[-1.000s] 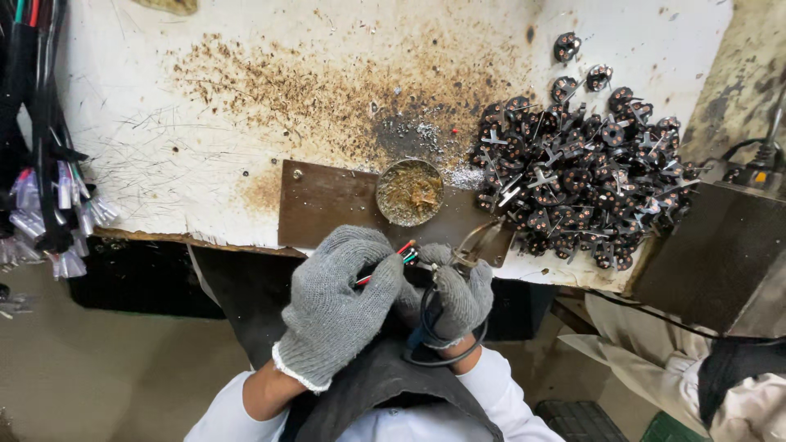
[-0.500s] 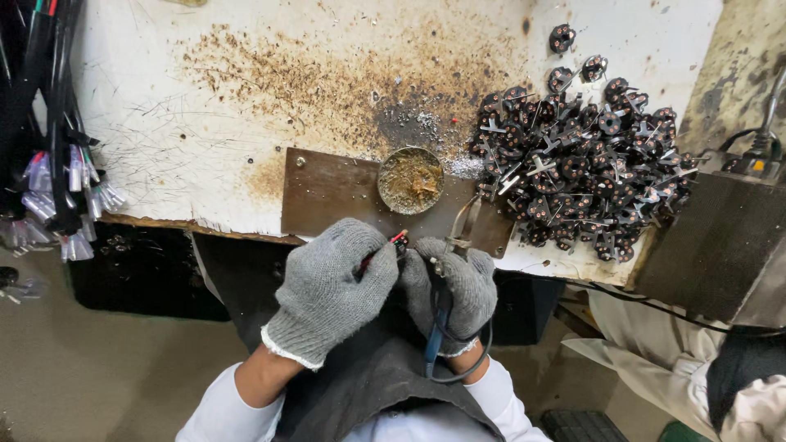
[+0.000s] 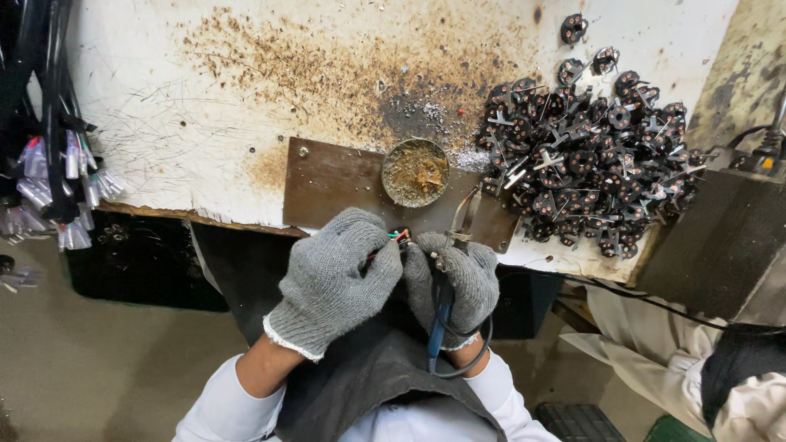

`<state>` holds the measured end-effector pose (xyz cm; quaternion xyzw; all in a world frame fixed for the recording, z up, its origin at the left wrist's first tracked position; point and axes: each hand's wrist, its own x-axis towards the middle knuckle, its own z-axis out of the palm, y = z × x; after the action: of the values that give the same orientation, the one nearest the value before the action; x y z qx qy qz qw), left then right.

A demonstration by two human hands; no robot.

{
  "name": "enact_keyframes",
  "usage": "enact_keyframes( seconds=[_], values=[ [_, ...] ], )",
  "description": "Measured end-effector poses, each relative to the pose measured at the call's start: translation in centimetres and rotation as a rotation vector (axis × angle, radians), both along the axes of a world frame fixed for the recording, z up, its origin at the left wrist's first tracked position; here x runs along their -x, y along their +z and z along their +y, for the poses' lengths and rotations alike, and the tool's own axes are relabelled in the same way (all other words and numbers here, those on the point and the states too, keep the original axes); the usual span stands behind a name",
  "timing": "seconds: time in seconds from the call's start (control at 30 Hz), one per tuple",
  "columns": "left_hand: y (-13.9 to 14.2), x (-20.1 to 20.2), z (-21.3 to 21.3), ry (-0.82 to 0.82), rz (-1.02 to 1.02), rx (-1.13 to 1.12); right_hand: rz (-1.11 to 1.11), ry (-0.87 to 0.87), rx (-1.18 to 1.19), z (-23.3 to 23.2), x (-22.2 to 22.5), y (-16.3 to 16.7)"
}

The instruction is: The person, wearing gloves, solders colored wire leads onto small electrical components at a workbench using a soldering iron, dipping wires in flux and using pliers to position parts, completing one component at a time and setting finished pieces on the table.

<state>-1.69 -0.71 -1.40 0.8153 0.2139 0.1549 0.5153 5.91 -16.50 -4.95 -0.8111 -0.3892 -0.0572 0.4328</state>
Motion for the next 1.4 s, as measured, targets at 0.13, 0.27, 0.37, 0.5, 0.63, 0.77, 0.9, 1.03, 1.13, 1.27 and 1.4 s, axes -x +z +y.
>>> enact_keyframes(
  seconds=[0.13,0.27,0.37,0.5,0.63,0.77,0.9,1.03,1.13,1.27,1.4],
  values=[
    [-0.2,0.1,-0.1,-0.005,0.008,-0.017,0.033,0.007,-0.02,0.0,0.0,0.2],
    [-0.5,0.3,-0.1,-0.032,-0.003,-0.075,0.044,-0.032,0.063,0.1,0.1,0.6],
    [-0.7,0.4,-0.2,-0.046,-0.026,-0.083,0.057,-0.03,0.049,0.3,0.1,0.8],
    [-0.9,0.5,-0.3,-0.045,-0.038,-0.143,0.054,-0.046,0.056,0.4,0.1,0.9],
    [-1.0,0.4,-0.5,-0.057,-0.035,-0.182,0.038,-0.042,0.08,0.3,0.3,1.2],
    [-1.0,0.4,-0.5,-0.063,-0.022,-0.224,0.107,-0.068,0.076,-0.2,0.1,1.5],
    [-0.9,0.2,-0.3,-0.058,-0.046,-0.243,0.483,-0.08,-0.201,-2.1,-1.0,1.4],
    [-0.9,0.3,-0.2,-0.076,-0.066,-0.243,0.399,0.014,-0.044,-4.7,-1.9,0.4],
    [-1.0,0.4,-0.1,-0.082,-0.053,-0.236,0.28,-0.035,-0.051,-5.8,-1.6,-0.6],
    [-1.1,0.4,-0.1,-0.083,-0.036,-0.238,0.231,-0.009,0.003,-6.3,-1.2,-0.8],
    [-1.0,0.4,0.0,-0.117,-0.019,-0.22,0.309,0.02,0.097,-6.2,-1.1,-0.1]
  ],
)
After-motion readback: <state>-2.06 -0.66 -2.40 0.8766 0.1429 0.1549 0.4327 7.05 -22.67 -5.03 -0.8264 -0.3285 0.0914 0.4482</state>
